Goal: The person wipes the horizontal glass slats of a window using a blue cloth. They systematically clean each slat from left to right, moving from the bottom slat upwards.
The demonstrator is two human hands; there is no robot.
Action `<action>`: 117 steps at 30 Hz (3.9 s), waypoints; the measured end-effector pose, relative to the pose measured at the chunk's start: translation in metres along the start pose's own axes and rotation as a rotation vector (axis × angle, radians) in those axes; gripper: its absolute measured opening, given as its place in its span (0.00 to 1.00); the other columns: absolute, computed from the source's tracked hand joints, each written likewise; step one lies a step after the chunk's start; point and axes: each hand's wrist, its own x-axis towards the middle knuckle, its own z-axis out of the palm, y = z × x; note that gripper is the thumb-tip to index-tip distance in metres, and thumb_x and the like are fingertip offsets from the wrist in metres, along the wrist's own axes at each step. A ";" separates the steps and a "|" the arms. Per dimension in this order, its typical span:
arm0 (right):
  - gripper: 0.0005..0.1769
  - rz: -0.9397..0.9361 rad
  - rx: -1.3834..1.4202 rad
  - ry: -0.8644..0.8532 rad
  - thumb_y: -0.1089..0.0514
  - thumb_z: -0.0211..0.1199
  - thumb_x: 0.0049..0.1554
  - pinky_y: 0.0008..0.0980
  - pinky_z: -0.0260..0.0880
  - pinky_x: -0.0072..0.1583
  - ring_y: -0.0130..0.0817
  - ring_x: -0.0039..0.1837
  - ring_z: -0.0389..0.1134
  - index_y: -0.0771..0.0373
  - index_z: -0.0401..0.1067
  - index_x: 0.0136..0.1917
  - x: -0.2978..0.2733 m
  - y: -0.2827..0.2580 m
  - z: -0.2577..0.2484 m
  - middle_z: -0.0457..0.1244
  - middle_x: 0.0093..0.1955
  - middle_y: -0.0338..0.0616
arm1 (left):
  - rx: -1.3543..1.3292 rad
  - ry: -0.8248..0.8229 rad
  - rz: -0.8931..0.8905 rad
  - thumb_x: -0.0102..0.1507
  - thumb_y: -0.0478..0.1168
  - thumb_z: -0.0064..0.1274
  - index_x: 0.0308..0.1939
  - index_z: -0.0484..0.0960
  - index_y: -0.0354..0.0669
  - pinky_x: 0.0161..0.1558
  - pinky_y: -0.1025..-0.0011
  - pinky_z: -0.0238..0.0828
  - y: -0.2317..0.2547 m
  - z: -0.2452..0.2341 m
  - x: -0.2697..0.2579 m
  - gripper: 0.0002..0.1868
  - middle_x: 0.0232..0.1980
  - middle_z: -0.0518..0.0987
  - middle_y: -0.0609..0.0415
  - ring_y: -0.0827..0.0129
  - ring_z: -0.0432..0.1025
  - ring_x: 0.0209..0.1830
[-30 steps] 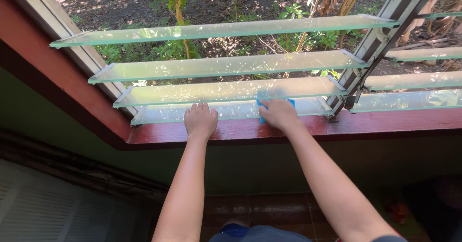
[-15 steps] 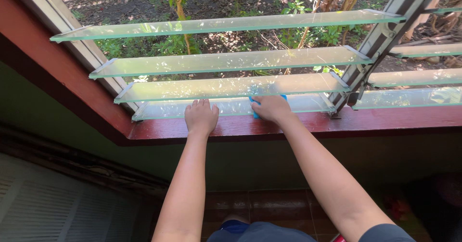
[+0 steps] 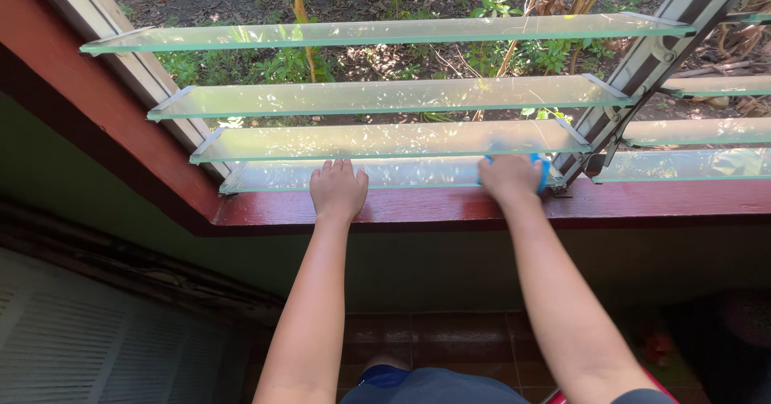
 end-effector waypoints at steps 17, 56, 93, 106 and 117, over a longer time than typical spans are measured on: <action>0.28 -0.139 0.230 -0.064 0.37 0.52 0.56 0.43 0.65 0.70 0.50 0.67 0.68 0.37 0.75 0.68 -0.004 0.027 -0.010 0.68 0.66 0.50 | -0.025 0.009 -0.005 0.69 0.56 0.33 0.69 0.73 0.43 0.71 0.56 0.53 0.000 -0.002 0.000 0.31 0.72 0.71 0.50 0.58 0.60 0.75; 0.25 -0.530 0.331 0.151 0.41 0.51 0.58 0.49 0.61 0.65 0.49 0.62 0.68 0.49 0.78 0.61 -0.048 -0.128 0.016 0.70 0.57 0.48 | -0.088 0.112 0.080 0.68 0.54 0.38 0.58 0.80 0.37 0.67 0.53 0.57 -0.005 -0.007 -0.003 0.28 0.63 0.78 0.44 0.52 0.66 0.69; 0.25 -0.078 0.053 0.161 0.44 0.45 0.63 0.52 0.57 0.72 0.48 0.67 0.66 0.52 0.81 0.58 -0.054 -0.168 0.026 0.69 0.61 0.52 | -0.336 0.258 0.273 0.70 0.49 0.40 0.64 0.76 0.39 0.72 0.53 0.50 -0.087 -0.024 -0.040 0.24 0.68 0.74 0.44 0.51 0.63 0.72; 0.22 -0.335 0.421 0.126 0.42 0.54 0.57 0.44 0.59 0.73 0.43 0.70 0.65 0.44 0.80 0.60 -0.063 -0.152 0.028 0.67 0.68 0.44 | -0.434 0.182 0.341 0.70 0.47 0.43 0.62 0.78 0.40 0.71 0.53 0.54 -0.103 -0.031 -0.032 0.21 0.69 0.74 0.44 0.52 0.65 0.71; 0.22 -0.136 -0.119 0.188 0.49 0.47 0.61 0.55 0.61 0.63 0.49 0.65 0.67 0.55 0.80 0.55 -0.062 -0.215 0.041 0.70 0.58 0.51 | -0.338 0.318 0.341 0.61 0.40 0.50 0.67 0.73 0.46 0.75 0.47 0.45 -0.133 -0.035 -0.059 0.28 0.70 0.69 0.44 0.46 0.59 0.73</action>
